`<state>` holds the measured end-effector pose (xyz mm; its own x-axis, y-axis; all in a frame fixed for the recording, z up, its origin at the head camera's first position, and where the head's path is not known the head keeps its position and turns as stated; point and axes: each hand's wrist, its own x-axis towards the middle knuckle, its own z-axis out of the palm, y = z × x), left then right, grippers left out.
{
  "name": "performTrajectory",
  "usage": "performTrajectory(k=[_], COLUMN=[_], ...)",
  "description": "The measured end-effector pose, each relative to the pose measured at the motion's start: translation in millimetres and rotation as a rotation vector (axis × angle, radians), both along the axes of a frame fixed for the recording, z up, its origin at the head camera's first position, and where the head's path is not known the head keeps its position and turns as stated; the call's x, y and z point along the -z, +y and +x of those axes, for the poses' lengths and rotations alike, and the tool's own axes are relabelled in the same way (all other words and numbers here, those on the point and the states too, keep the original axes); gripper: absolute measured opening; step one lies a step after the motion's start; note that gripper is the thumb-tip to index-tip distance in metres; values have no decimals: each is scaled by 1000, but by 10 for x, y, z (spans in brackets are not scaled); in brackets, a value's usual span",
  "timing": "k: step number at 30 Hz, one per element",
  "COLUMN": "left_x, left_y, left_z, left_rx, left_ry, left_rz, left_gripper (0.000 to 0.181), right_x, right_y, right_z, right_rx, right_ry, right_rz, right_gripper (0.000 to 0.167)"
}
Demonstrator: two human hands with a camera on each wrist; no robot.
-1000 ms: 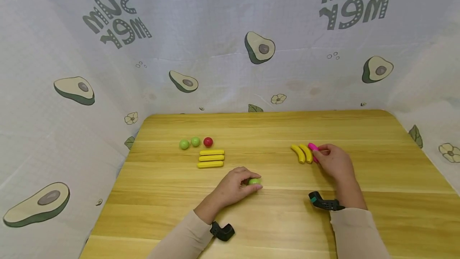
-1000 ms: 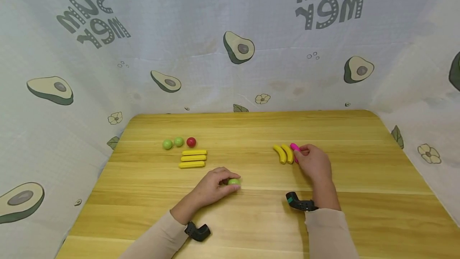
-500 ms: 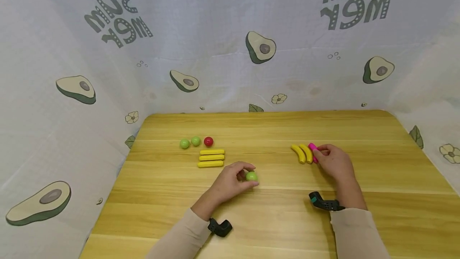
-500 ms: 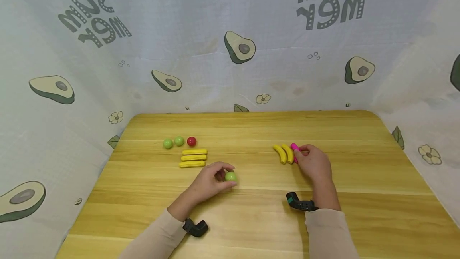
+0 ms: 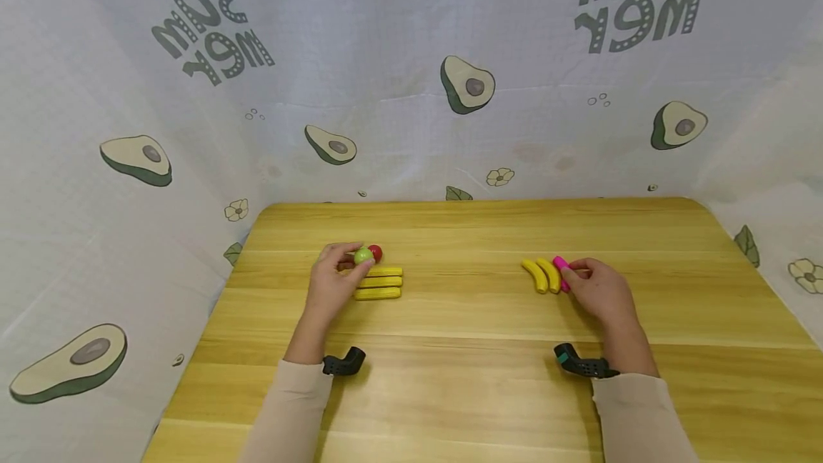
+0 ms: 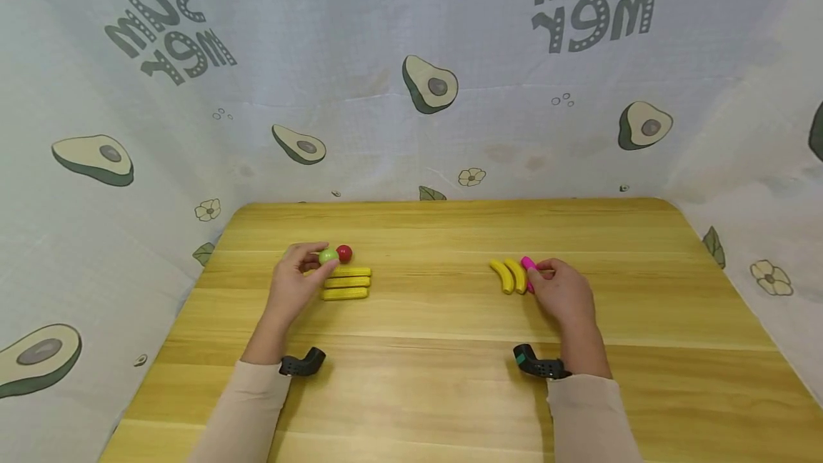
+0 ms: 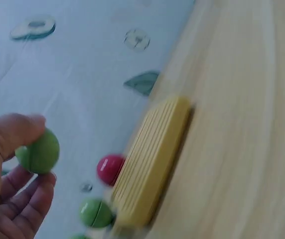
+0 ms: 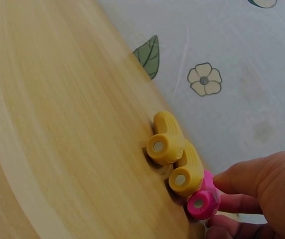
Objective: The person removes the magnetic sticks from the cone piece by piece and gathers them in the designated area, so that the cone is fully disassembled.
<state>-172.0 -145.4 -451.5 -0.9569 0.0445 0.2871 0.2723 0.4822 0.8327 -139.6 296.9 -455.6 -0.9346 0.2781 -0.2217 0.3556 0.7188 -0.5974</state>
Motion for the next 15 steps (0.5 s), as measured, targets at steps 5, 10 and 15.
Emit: performTrajectory(k=[5,10,15], left_x=[-23,-25,4], left_y=[-309,-487,-565], left_z=[-43,-39,-47], left_rx=[-118,-130,-127], left_ry=[-105,-222,-340], left_rz=[-97,-218,-276], left_gripper=[40,33,34], right_x=[1,-6,-9], right_y=[-5,-8,-6], right_z=[2,2,-3], right_rx=[8,6,-2], right_ry=[-14,-20,-19], right_rz=[-8,-13,-10], right_gripper=[60,61,61])
